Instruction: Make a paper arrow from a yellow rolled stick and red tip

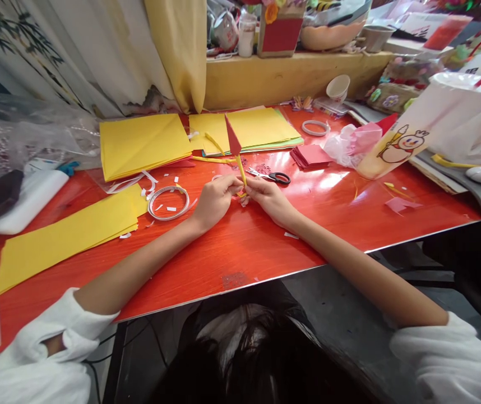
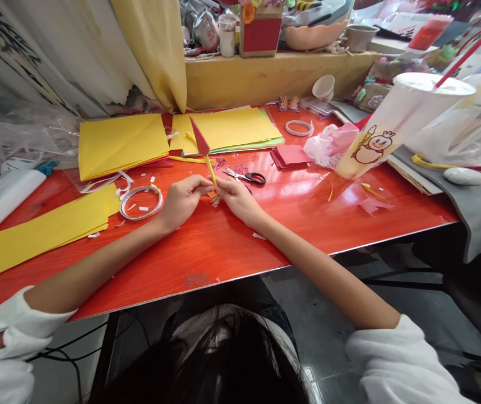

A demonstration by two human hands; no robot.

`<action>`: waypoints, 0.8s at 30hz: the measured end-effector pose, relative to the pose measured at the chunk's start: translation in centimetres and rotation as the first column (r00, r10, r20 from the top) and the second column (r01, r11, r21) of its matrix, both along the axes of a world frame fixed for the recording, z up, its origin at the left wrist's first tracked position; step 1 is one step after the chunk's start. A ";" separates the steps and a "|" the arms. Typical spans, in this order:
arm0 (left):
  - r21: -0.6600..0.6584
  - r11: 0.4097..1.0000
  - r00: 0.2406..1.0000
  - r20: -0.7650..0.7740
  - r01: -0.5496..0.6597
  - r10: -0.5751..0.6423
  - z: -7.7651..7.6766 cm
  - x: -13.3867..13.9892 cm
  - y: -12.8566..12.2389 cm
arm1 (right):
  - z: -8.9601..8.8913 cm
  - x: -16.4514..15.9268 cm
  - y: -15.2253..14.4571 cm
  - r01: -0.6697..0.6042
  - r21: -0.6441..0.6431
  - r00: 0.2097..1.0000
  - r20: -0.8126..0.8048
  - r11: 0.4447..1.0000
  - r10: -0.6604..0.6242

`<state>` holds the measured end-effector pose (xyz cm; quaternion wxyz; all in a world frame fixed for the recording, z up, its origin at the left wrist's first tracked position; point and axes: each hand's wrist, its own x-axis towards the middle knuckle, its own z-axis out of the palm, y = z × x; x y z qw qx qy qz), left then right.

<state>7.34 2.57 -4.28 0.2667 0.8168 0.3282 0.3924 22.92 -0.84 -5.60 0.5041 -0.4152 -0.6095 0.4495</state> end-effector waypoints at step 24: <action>-0.545 0.820 0.953 0.302 0.175 -0.003 -0.5 0.1 1.5 | 0.5 -0.2 -0.3 -0.044 0.132 0.943 0.332 0.990 -0.003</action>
